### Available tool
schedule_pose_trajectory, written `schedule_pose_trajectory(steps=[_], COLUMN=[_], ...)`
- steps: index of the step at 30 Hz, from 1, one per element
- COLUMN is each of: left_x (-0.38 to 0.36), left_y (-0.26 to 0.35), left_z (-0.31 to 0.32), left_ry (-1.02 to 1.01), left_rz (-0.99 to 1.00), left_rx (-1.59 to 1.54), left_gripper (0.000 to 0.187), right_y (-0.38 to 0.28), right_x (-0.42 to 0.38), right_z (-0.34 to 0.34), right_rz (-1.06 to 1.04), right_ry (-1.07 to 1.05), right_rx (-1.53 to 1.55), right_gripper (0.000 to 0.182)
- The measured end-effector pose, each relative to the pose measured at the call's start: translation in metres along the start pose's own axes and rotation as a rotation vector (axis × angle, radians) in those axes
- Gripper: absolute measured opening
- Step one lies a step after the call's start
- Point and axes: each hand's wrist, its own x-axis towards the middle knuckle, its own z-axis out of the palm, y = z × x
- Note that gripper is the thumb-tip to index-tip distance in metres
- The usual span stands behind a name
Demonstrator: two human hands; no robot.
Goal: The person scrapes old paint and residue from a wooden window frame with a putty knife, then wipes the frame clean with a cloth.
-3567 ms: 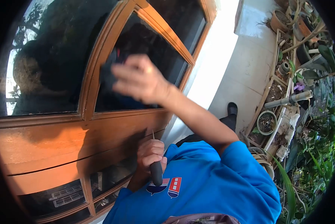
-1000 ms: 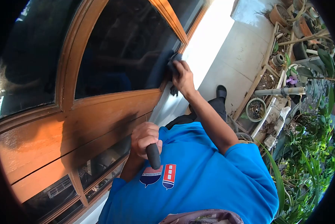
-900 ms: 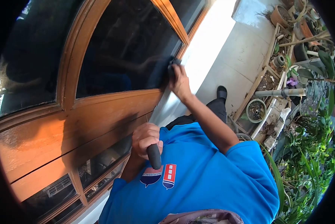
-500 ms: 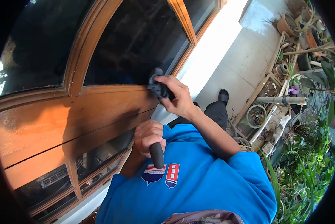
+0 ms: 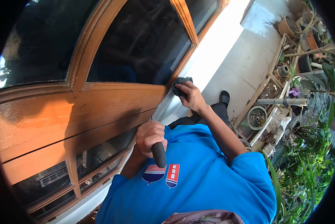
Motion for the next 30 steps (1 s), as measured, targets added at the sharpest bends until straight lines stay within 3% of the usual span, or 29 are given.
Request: schedule_pose_trajectory(steps=[3, 7, 11, 13, 17, 20, 25, 27, 30], left_x=[0.000, 0.000, 0.001, 0.003, 0.003, 0.002, 0.006, 0.007, 0.007], left_y=[0.001, 0.003, 0.003, 0.002, 0.001, -0.003, -0.004, -0.005, -0.003], left_z=[-0.002, -0.001, 0.000, -0.001, -0.005, -0.005, -0.004, -0.005, -0.005], left_ry=[0.001, 0.009, 0.006, 0.002, 0.002, -0.007, 0.000, -0.001, 0.026], left_rz=[0.002, 0.022, 0.046, 0.051, 0.034, 0.016, 0.025, 0.035, 0.038], left_rx=[0.008, 0.010, 0.006, 0.005, 0.017, 0.000, -0.006, -0.001, -0.006], left_gripper=[0.038, 0.038, 0.038, 0.038, 0.038, 0.037, 0.037, 0.036, 0.036], right_y=[-0.039, -0.090, -0.118, -0.099, -0.009, 0.018, -0.026, -0.049, -0.085], right_x=[0.031, 0.094, 0.133, 0.120, 0.044, 0.012, 0.052, 0.084, 0.123], right_z=[-0.025, -0.052, -0.048, -0.027, 0.018, 0.017, -0.025, -0.043, -0.067], right_rz=[0.010, -0.264, -0.560, -0.620, -0.363, -0.239, 0.165, -0.048, -0.226], right_ry=[0.252, 0.471, 0.280, 0.168, -0.031, 0.091, 0.559, 0.699, 0.749], right_rx=[0.126, 0.102, 0.087, -0.012, -0.127, -0.070, 0.232, 0.193, 0.114], right_gripper=[0.046, 0.049, 0.054, 0.054, 0.055, 0.052, 0.044, 0.041, 0.042])
